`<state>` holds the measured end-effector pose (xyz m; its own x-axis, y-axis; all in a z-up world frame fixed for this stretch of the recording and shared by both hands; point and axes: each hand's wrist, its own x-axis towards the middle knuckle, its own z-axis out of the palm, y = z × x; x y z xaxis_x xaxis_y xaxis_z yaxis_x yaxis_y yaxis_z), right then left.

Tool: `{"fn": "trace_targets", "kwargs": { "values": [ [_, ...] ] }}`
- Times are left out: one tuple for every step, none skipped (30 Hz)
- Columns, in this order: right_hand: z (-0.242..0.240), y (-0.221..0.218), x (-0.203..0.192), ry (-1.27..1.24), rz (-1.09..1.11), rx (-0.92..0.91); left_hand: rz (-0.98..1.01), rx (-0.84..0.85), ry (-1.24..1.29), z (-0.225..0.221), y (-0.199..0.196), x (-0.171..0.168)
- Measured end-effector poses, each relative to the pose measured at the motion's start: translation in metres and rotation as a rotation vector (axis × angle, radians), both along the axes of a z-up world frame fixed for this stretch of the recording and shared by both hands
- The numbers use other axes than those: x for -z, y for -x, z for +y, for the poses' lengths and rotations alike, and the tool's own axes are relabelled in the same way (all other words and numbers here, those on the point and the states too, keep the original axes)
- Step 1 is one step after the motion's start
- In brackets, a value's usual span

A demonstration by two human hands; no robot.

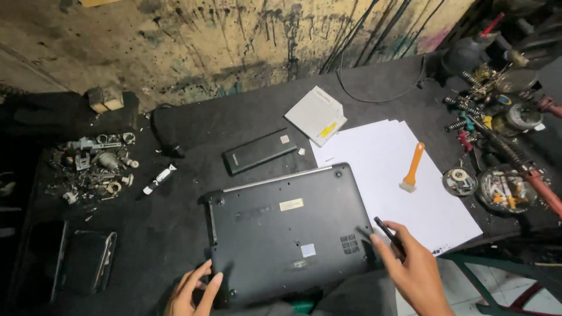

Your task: Disassembling a laptop by prying off the back cover and removing the optical drive.

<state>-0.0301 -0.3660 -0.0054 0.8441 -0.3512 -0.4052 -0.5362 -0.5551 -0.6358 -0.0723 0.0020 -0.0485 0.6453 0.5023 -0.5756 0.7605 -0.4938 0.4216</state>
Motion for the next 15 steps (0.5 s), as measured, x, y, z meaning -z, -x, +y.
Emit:
{"fn": "trace_targets", "kwargs": {
  "values": [
    [0.002,-0.001,0.0,0.14,0.123,-0.054,0.012,-0.027,0.018,-0.001,0.0,0.001],
    [0.004,-0.002,0.001,0.28,0.244,-0.105,0.024,-0.054,0.036,-0.001,0.0,0.003],
    [0.005,0.002,0.005,0.279,0.253,-0.105,0.032,-0.053,0.035,-0.001,0.0,-0.001],
    [0.006,0.006,0.009,0.269,0.205,-0.091,0.086,-0.053,0.054,-0.001,0.0,-0.005],
    [0.006,0.008,0.013,0.262,0.15,-0.076,0.132,-0.054,0.074,-0.002,-0.002,-0.008],
    [0.005,0.01,0.018,0.262,0.151,-0.075,0.133,-0.053,0.075,-0.001,0.0,-0.004],
    [0.003,0.012,0.023,0.209,0.085,-0.046,0.103,-0.04,0.061,0.0,0.001,0.0],
    [0.002,0.013,0.029,0.155,0.019,-0.017,0.073,-0.028,0.047,0.002,0.003,0.004],
    [0.002,0.012,0.027,0.156,0.018,-0.014,0.073,-0.025,0.048,0.0,0.005,0.007],
    [0.003,0.01,0.025,0.132,0.038,-0.014,0.01,-0.026,0.01,-0.001,0.007,0.009],
    [0.003,0.009,0.023,0.109,0.058,-0.013,-0.052,-0.027,-0.028,-0.002,0.009,0.012],
    [0.0,0.009,0.025,0.11,0.057,-0.01,-0.053,-0.023,-0.026,-0.004,0.012,0.017],
    [-0.002,0.008,0.028,0.136,0.062,-0.031,-0.171,-0.009,-0.102,-0.005,0.015,0.023],
    [-0.004,0.008,0.03,0.163,0.066,-0.052,-0.29,0.004,-0.179,-0.006,0.018,0.028],
    [-0.007,0.003,0.026,0.162,0.065,-0.054,-0.291,0.001,-0.18,-0.011,0.013,0.027]
  ]
}}
